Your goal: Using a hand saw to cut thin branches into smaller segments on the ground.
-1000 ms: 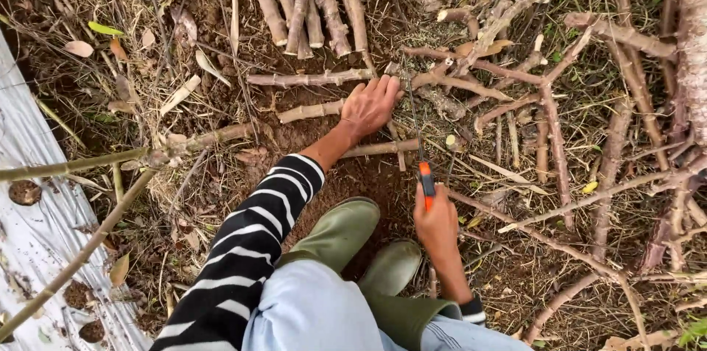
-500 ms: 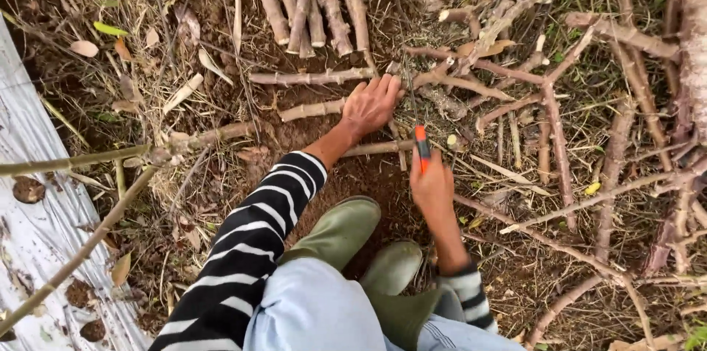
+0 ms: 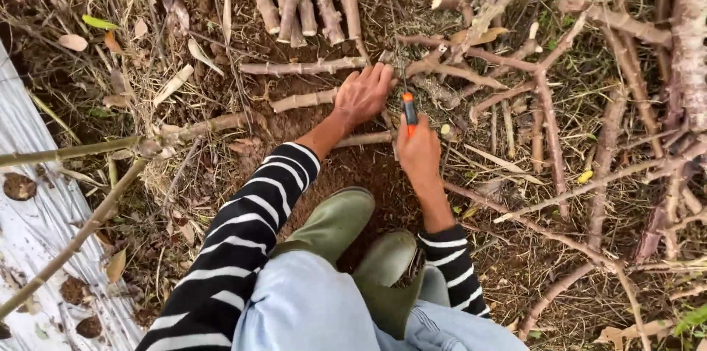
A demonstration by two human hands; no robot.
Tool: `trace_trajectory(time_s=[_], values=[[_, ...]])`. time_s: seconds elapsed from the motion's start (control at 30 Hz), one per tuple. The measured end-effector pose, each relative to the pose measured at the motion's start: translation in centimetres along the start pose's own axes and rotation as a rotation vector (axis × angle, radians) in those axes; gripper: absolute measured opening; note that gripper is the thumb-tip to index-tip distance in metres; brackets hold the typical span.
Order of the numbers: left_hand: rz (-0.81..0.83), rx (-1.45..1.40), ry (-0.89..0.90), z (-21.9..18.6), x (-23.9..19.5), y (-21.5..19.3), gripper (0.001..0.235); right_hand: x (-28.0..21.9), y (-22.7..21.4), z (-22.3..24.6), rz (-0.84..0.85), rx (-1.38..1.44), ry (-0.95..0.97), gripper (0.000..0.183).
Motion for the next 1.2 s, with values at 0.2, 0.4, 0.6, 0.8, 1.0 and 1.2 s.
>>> trace_trajectory(time_s=[0.2,0.4,0.6,0.8,1.0,1.2], values=[[0.024,0.003,-0.012,0.0,-0.2,0.4,0.034,-9.7,-3.2,1.2,0.130,0.030,0.189,0.050],[0.134,-0.019,-0.008,0.1,0.1,0.0,0.038,0.6,-0.2,-0.4,0.015,0.047,0.009,0.044],[0.045,0.028,0.004,0.0,0.0,-0.6,0.036,0.4,-2.9,2.4,-0.017,0.149,-0.028,0.043],[0.032,0.024,0.017,0.1,0.2,-0.7,0.031,-2.7,-4.2,2.5,-0.060,0.187,-0.133,0.046],[0.023,0.027,0.012,0.0,0.2,-0.4,0.032,-1.5,-3.9,3.2,-0.074,0.030,-0.121,0.042],[0.097,-0.017,-0.016,-0.2,0.2,-1.2,0.036,-7.4,-2.0,0.2,0.003,-0.105,0.032,0.052]])
Point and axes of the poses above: each hand's wrist, its own x-axis towards the middle knuckle, its own y-axis out of the palm, z = x × y, the point moved 1 cm from there along x, towards the middle knuckle, and after that the axes turned 15 degrees about -y, right-handed, at the moved point
